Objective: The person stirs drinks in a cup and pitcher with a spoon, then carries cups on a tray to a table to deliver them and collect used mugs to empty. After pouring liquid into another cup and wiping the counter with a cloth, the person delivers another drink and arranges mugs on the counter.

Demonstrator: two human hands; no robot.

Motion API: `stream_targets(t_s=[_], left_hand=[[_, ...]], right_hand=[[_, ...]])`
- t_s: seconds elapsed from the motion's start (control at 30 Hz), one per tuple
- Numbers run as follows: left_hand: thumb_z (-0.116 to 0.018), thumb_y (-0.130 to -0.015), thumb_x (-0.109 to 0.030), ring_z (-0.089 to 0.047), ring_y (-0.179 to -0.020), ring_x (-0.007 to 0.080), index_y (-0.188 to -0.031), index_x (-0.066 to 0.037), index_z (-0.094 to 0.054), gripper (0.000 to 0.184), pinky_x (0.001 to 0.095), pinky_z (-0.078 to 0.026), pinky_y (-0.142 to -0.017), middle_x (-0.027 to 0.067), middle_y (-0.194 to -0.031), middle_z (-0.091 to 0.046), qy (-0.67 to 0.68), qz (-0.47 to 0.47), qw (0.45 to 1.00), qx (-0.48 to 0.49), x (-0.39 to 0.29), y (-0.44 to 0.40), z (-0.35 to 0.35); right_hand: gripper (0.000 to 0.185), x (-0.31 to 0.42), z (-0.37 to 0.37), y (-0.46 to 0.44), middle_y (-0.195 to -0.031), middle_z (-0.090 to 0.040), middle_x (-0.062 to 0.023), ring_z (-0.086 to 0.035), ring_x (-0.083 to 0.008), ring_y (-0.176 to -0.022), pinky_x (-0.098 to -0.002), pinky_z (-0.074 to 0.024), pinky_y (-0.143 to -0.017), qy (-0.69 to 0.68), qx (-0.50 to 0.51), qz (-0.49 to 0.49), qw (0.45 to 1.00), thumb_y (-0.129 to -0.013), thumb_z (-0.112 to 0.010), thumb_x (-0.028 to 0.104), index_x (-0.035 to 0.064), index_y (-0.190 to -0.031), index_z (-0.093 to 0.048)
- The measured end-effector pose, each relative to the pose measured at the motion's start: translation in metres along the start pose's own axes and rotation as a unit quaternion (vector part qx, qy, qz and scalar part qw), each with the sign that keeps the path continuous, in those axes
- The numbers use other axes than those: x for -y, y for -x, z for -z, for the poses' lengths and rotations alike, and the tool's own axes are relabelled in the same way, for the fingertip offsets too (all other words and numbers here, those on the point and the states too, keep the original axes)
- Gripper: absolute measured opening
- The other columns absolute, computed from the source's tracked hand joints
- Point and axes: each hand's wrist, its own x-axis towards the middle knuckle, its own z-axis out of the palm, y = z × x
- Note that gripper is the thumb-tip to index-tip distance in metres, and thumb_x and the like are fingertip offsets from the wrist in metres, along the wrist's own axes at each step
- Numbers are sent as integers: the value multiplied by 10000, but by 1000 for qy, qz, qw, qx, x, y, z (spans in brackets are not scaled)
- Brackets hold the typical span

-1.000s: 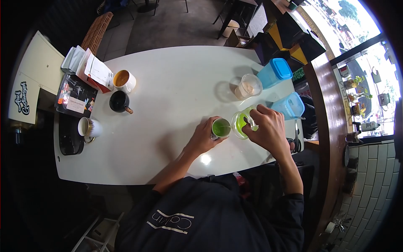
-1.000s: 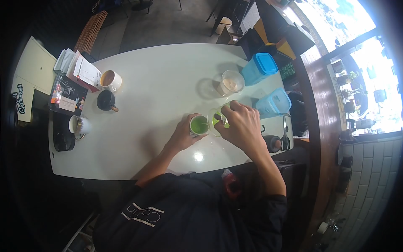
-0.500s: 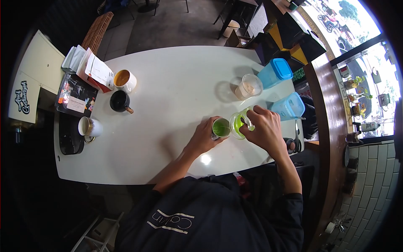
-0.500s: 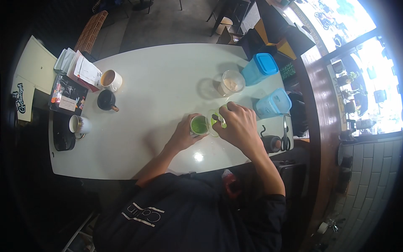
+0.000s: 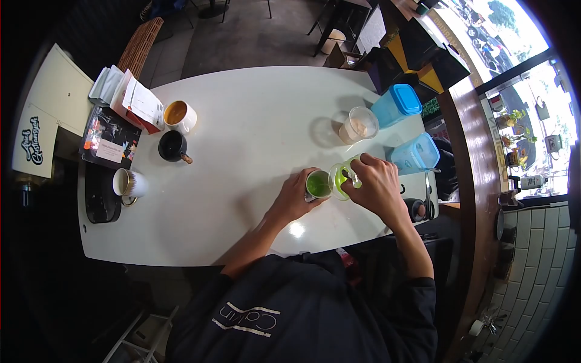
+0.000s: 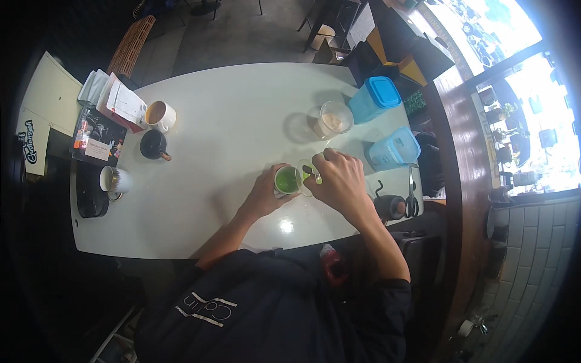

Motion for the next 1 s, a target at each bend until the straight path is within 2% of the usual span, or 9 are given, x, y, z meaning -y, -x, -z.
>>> stream_targets(t_s=[0.37,0.57,0.67,0.77,0.83,1.0], left_hand=[[-852,-735,-232,-638,-1015,355,-1248,-66,-459,667,429,-519,-850,151,-1119,-633,-6,-18,1000,-8,4,-1,-3],[-845,-729,-239,-621,-1017,369,-1249,-68,-460,668,442,-509,-856,155,-1114,-636,-11,-12,1000,-16,2,0,-3],[-855,-731,-224,-621,-1037,354,-1261,-69,-453,684,430,-511,-870,155,-1133,-623,-11,6,1000,4,1,0,-1],[-855,-730,-222,-609,-1061,352,-1263,-68,-453,685,435,-503,-883,157,-1158,-612,-10,18,1000,6,-2,-1,-1],[-854,-730,-220,-606,-1067,350,-1263,-67,-452,685,435,-501,-888,157,-1159,-609,-8,22,1000,10,-4,-1,0],[-858,-725,-212,-604,-1071,339,-1255,-62,-458,681,428,-500,-896,158,-1148,-605,-11,3,1000,14,2,-3,-4]], right_hand=[[227,-12,-18,4,-673,-571,-111,-606,-319,-619,-435,-465,-578,-10,-9,-31,999,-645,-709,216,13,-710,-631],[254,-28,-29,11,-621,-535,-109,-545,-288,-545,-399,-423,-541,-62,-17,-76,995,-647,-695,192,-10,-632,-541],[286,-39,-37,19,-638,-546,-140,-552,-342,-593,-430,-416,-567,-113,-10,-137,984,-641,-707,233,-9,-637,-556],[289,-53,-48,31,-581,-500,-138,-501,-306,-526,-406,-389,-537,-165,-66,-165,970,-666,-682,199,-25,-627,-503],[288,-64,-59,40,-535,-447,-130,-437,-232,-481,-374,-368,-516,-223,-122,-238,937,-696,-650,158,-43,-627,-455],[283,-88,-86,63,-520,-391,-122,-380,-147,-510,-350,-337,-506,-251,-211,-295,898,-743,-616,138,-65,-650,-442]])
